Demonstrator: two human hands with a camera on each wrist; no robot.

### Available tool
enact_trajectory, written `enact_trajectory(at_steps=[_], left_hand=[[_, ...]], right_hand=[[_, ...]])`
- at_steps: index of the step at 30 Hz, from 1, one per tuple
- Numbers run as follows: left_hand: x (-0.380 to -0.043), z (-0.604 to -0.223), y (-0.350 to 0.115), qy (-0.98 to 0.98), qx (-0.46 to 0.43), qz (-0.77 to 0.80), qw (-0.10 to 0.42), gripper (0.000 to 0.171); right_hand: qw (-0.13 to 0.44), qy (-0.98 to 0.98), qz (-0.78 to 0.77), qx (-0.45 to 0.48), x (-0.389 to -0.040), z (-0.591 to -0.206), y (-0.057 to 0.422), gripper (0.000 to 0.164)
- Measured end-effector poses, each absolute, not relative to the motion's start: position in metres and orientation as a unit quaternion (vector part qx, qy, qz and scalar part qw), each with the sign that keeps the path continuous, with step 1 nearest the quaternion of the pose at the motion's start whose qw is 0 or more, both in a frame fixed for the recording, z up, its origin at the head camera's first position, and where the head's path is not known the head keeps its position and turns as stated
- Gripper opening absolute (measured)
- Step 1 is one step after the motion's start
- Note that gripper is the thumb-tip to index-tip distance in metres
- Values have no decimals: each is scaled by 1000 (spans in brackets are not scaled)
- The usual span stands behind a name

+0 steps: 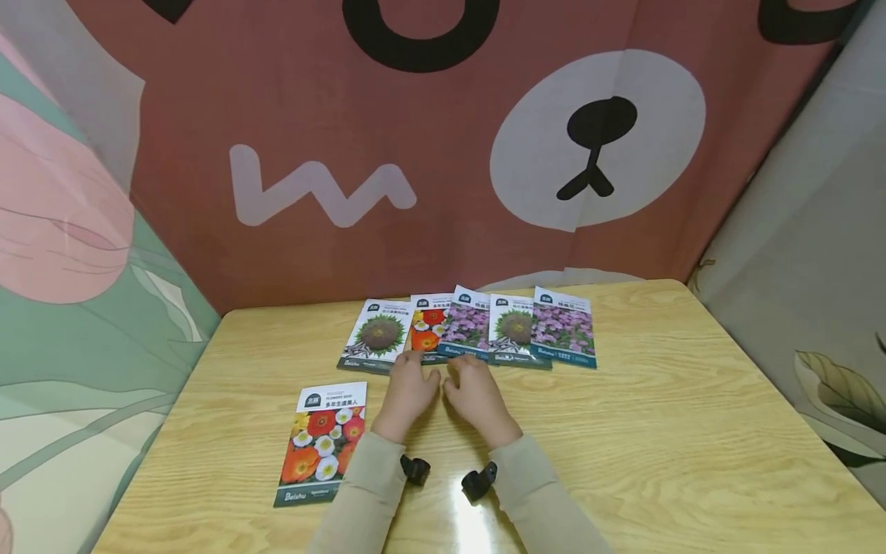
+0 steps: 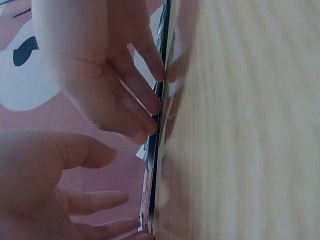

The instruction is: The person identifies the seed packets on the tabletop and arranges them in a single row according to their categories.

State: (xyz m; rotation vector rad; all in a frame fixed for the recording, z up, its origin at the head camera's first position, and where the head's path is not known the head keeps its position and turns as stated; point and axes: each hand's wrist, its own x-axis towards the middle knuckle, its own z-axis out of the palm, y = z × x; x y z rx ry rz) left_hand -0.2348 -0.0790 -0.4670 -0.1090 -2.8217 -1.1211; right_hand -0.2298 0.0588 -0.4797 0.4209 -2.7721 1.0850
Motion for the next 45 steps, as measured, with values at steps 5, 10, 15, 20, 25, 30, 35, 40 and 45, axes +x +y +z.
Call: enact_trajectory(at_steps=[5, 10, 15, 20, 25, 30, 35, 40, 45], left_hand=[[-243, -467, -83, -902, -19, -428, 51, 50], [-249, -466, -87, -856, 8, -515, 35, 49], [-252, -467, -88, -814, 45, -579, 22, 47], [-256, -470, -86, -770, 75, -634, 13, 46], [-257, -471, -84, -712, 111, -694, -5, 48], [-260, -471, -82, -665, 132, -735, -2, 47], [-261, -473, -83, -637, 135, -759, -1, 45], [-261, -472, -86, -610, 130, -781, 4, 43], [-259, -467, -90, -590, 131, -797, 8, 41]], right_hand=[[70, -925, 346, 142, -229, -480, 58, 36], [67, -929, 338, 138, -227, -479, 58, 37], [69, -929, 336, 139, -227, -478, 58, 37], [71, -927, 341, 139, -228, -478, 57, 35], [86, -923, 347, 143, -228, -478, 57, 29], [107, -919, 350, 144, -229, -478, 57, 25], [129, -915, 353, 146, -230, -477, 56, 22], [145, -910, 360, 142, -230, -477, 56, 22], [152, -907, 368, 134, -231, -478, 57, 22]])
